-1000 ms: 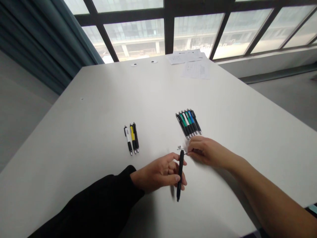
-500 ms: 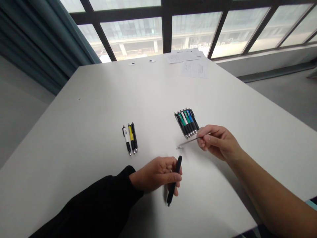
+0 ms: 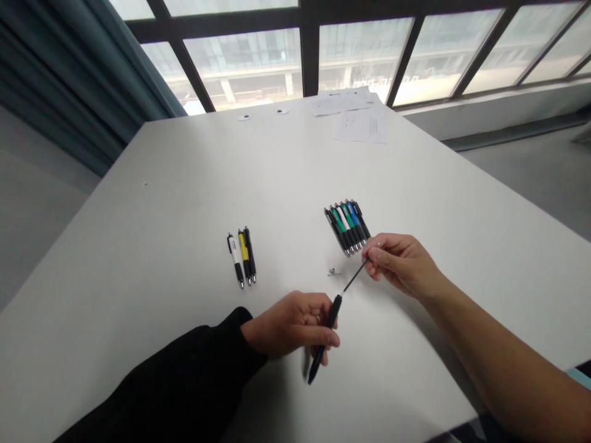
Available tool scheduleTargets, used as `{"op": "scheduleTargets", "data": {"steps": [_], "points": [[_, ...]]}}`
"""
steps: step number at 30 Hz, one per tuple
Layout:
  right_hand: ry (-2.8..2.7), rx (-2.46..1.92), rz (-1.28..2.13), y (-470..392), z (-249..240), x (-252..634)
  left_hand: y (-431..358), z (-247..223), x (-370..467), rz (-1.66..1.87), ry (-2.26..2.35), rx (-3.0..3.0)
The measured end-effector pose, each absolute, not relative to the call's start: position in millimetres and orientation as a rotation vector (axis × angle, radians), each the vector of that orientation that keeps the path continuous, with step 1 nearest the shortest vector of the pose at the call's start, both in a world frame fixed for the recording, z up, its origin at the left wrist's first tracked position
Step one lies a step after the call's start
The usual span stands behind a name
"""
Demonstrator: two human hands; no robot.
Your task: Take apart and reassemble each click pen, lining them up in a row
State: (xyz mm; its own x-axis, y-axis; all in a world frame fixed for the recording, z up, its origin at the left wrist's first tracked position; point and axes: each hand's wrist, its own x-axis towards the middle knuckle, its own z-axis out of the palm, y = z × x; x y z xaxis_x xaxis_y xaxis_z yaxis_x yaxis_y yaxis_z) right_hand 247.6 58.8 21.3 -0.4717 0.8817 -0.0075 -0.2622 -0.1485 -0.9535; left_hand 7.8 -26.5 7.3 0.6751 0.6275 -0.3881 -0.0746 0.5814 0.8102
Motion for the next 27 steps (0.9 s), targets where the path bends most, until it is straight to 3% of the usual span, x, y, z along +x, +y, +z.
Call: {"op": "scheduleTargets", "data": {"steps": [9, 27], "points": [[-1.680, -0.618, 2.072, 45.3, 19.3, 239.6, -25.2, 7.7, 8.9, 0.438, 0.762, 0.905], [-1.698, -0.806, 1.948, 40.5, 27.3, 235.9, -27.1, 2.4, 11.7, 0.483, 0.895, 1.112]]}}
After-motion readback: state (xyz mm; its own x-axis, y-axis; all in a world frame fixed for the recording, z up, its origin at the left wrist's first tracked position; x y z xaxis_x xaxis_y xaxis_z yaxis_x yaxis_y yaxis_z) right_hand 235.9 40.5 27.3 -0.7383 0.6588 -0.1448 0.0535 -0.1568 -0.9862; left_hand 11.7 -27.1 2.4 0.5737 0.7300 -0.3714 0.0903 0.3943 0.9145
